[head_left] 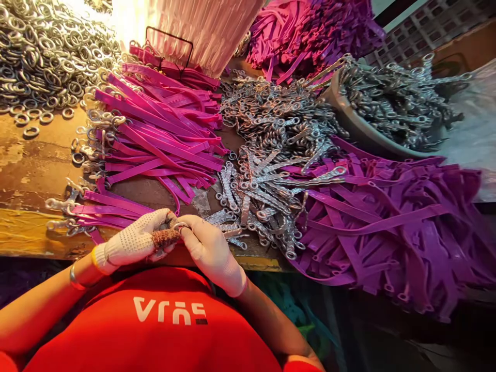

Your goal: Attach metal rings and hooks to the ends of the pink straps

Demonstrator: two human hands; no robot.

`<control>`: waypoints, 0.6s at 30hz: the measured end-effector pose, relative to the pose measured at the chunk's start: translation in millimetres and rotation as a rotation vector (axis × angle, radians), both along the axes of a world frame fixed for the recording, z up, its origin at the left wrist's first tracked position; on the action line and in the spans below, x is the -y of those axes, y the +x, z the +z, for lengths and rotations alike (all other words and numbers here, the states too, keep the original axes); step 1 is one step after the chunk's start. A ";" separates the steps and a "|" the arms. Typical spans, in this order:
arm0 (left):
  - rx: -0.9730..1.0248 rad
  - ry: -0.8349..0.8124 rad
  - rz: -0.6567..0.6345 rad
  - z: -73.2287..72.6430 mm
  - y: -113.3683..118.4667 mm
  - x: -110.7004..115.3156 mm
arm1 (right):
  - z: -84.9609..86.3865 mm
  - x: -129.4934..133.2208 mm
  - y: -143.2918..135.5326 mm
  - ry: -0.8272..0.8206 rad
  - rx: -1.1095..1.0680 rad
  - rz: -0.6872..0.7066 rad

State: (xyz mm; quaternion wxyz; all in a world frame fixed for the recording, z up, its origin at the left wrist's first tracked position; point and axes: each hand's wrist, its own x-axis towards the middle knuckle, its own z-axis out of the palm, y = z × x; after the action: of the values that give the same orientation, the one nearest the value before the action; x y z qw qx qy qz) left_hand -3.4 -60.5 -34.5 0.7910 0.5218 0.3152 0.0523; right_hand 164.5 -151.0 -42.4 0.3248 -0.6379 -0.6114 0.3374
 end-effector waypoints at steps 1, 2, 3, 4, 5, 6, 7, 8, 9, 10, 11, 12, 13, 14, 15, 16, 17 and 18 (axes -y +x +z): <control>-0.023 0.052 0.005 0.3 0.4 1.0 | -0.7 -0.1 -0.2 0.011 0.021 0.003; -0.048 0.107 0.014 0.4 0.6 2.2 | -1.2 -0.3 -0.1 0.022 0.042 0.009; -0.069 0.156 0.025 0.2 0.6 3.4 | -1.6 -0.4 0.3 0.037 0.060 0.015; -0.086 0.187 0.039 0.0 0.5 4.4 | -1.7 -0.4 1.0 0.053 0.070 0.018; -0.099 0.189 0.053 -0.1 0.3 5.0 | -1.6 -0.4 2.2 0.069 0.070 0.021; -0.105 0.164 0.066 -0.3 0.0 5.1 | -1.2 -0.5 3.9 0.086 0.062 0.023; -0.104 0.120 0.072 -0.3 -0.4 4.7 | -0.6 -0.6 6.0 0.104 0.053 0.025; -0.102 0.071 0.070 -0.5 -0.8 3.9 | 0.0 -0.9 8.5 0.128 0.050 0.035; -0.098 0.023 0.059 -0.9 -1.0 2.8 | 0.7 -1.3 11.2 0.157 0.059 0.059; -0.089 -0.019 0.044 -1.6 -1.2 1.7 | 1.3 -2.0 13.8 0.190 0.081 0.094; -0.076 -0.054 0.026 -2.7 -1.2 0.6 | 1.8 -2.9 16.4 0.225 0.109 0.139; -0.058 -0.083 0.009 -4.1 -1.1 -0.2 | 2.1 -4.0 18.8 0.255 0.134 0.190; -0.036 -0.113 -0.007 -5.7 -0.7 -0.8 | 2.5 -5.2 21.0 0.278 0.147 0.244; -0.010 -0.146 -0.018 -7.3 -0.3 -1.2 | 2.8 -6.4 23.0 0.291 0.139 0.292; 0.016 -0.184 -0.023 -8.5 0.2 -1.4 | 3.3 -7.4 25.1 0.300 0.106 0.326; 0.038 -0.224 -0.023 -9.3 0.8 -1.6 | 3.9 -8.1 27.1 0.307 0.053 0.347; 0.053 -0.262 -0.019 -9.5 1.2 -1.8 | 4.6 -8.6 29.1 0.311 -0.004 0.352; 0.057 -0.292 -0.012 -9.2 1.6 -2.1 | 5.2 -8.9 30.9 0.315 -0.050 0.340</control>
State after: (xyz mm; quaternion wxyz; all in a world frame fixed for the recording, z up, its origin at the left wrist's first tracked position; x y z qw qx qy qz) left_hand -1.8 -58.4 -43.7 0.8673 0.4015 0.2937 0.0163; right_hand 195.4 -142.2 -37.3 0.3739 -0.4586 -0.7470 0.3032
